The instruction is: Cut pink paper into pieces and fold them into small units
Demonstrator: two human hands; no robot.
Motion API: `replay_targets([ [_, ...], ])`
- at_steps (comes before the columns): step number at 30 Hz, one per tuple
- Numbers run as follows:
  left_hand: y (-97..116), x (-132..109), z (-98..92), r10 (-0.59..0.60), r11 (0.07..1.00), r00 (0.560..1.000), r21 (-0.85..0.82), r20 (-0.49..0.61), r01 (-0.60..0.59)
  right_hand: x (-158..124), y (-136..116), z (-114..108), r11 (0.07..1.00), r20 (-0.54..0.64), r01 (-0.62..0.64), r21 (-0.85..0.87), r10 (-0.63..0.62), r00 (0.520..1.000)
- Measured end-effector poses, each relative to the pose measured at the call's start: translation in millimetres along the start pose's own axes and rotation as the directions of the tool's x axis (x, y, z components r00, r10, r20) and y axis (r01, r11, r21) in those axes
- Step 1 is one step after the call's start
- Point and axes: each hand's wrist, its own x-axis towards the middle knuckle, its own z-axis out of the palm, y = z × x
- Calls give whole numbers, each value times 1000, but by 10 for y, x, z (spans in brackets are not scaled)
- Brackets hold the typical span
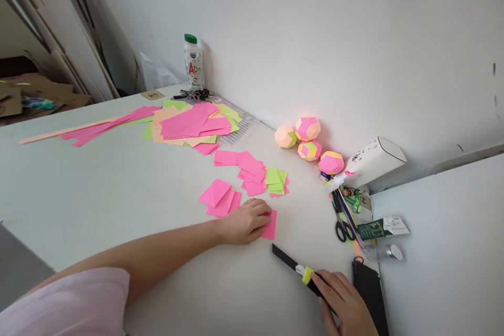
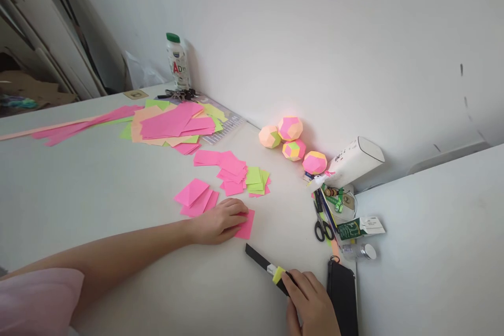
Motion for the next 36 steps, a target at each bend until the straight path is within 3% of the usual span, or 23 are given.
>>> replay_targets([
  [13,15,-8,-63,14,1000,995,-3,94,-14,27,-26,48,1000,25,-18,-19,18,1000],
  [36,17,-5,-64,18,1000,995,13,96,-20,100,-53,5,998,-3,20,-53,-20,1000],
])
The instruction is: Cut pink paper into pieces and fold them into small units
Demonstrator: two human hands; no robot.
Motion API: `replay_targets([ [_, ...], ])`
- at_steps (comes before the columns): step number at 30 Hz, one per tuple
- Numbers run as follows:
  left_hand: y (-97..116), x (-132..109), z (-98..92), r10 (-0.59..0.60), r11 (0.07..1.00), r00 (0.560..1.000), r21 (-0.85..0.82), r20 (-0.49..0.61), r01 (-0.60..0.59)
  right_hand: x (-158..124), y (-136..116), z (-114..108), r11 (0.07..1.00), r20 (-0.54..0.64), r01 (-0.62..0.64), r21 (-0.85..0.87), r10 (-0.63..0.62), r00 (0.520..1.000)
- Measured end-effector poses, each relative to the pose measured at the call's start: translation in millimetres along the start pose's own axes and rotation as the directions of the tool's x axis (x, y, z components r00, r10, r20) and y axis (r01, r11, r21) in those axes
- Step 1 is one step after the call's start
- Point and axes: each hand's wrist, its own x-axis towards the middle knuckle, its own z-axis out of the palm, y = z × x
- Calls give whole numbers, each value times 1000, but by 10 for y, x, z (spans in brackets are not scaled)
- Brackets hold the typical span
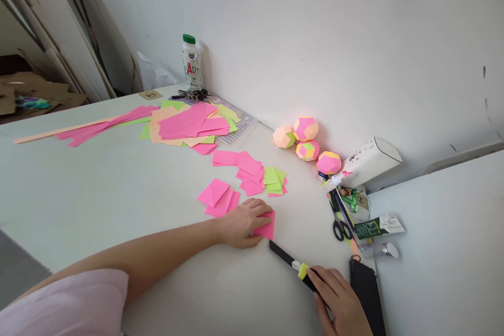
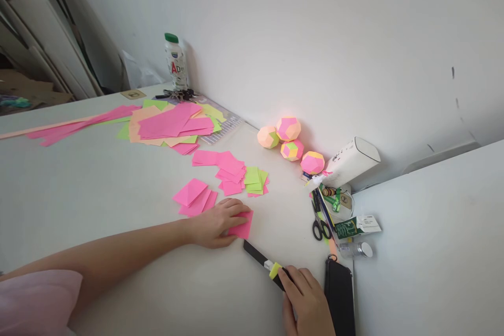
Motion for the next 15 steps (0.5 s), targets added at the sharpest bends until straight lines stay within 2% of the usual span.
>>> replay_targets([
  [15,-1,1,0,-9,1000,1000,-2,17,10,-14,-24,-14,1000,1,-7,8,7,1000],
])
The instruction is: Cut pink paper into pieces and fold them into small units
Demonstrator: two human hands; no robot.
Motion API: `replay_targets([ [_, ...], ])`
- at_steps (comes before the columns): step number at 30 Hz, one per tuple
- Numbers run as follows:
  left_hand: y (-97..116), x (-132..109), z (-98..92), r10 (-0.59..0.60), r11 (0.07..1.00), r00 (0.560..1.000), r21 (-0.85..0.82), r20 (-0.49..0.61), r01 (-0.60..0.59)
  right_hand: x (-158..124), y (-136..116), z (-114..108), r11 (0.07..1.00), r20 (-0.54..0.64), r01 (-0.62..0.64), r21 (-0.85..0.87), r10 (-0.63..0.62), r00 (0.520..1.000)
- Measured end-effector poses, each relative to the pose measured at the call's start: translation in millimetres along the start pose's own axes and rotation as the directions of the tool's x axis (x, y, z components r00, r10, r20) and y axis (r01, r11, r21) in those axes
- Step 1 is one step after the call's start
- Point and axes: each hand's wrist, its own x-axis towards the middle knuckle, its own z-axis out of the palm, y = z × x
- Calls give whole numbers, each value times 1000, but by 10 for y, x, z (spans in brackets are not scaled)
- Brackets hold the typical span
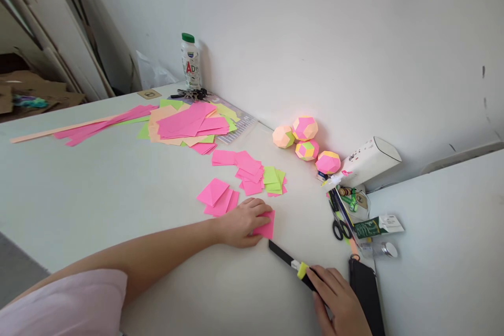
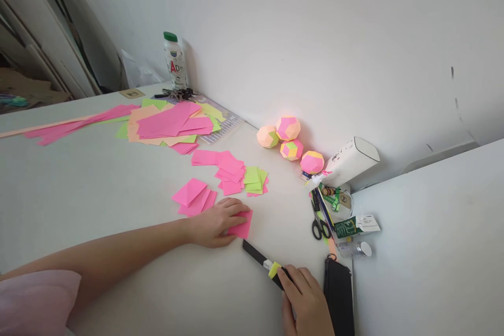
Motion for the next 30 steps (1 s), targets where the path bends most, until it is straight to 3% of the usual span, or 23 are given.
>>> replay_targets([
  [30,14,5,-20,-12,1000,1000,-9,17,12,2,11,9,999,15,-21,28,20,1000],
])
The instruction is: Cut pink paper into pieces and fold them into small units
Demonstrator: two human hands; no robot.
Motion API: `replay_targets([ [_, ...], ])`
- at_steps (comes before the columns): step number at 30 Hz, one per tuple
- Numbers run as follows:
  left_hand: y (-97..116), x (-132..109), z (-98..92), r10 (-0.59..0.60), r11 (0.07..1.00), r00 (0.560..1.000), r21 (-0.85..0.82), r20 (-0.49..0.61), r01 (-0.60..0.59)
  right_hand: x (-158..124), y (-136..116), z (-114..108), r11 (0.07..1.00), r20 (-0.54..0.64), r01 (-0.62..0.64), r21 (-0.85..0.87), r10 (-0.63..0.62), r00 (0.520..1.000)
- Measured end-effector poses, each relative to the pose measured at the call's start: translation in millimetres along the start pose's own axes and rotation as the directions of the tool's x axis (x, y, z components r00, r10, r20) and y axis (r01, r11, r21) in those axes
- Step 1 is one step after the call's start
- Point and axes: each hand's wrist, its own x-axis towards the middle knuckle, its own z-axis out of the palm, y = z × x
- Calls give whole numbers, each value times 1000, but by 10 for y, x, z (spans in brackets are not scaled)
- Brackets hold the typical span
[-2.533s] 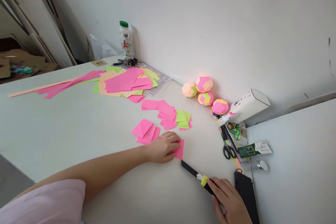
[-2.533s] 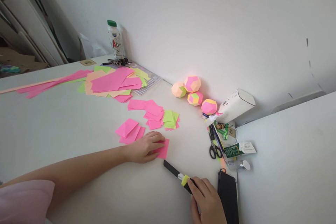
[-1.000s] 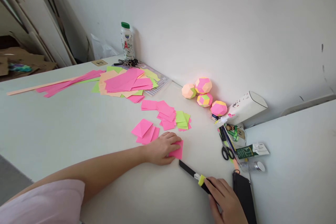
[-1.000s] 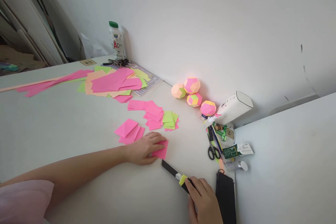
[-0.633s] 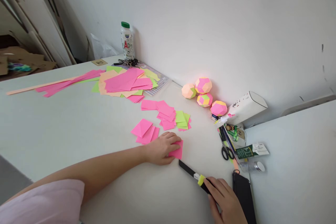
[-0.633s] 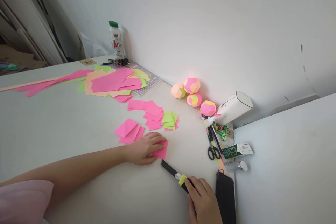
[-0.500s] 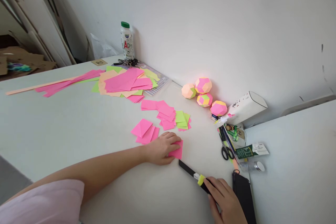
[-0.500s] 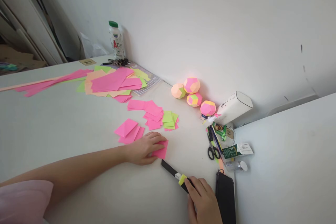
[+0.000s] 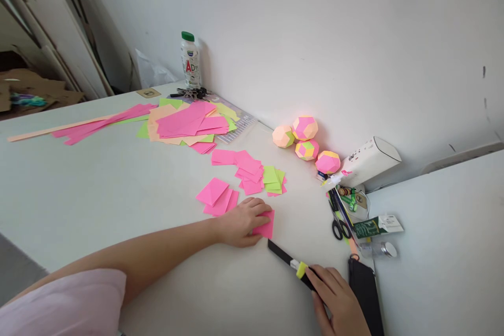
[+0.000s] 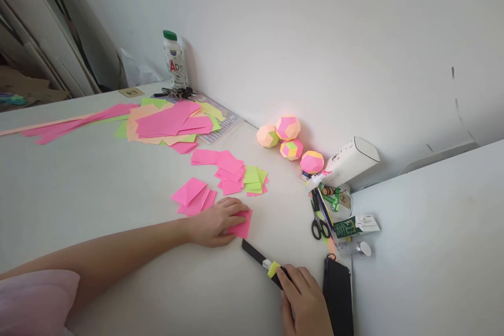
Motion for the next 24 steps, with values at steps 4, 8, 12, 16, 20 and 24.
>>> replay_targets([
  [4,-1,-1,4,0,1000,1000,4,-1,0,3,-5,-1,1000,5,-2,1,2,1000],
  [8,-3,-1,8,0,1000,1000,7,-5,0,-3,-3,5,1000,5,0,1,0,1000],
  [12,-4,-1,5,0,1000,1000,4,-4,0,1,-8,-1,1000,2,-4,-13,4,1000],
  [16,-6,-4,8,1,1000,1000,3,-8,-1,7,-13,-10,1000,-12,-2,-14,2,1000],
  [20,-7,-6,13,3,1000,1000,0,-14,-3,4,-4,-5,1000,-9,7,-15,-7,1000],
  [24,-5,-5,10,1,1000,1000,-3,-11,-1,-3,3,0,1000,-1,4,-17,-4,1000],
])
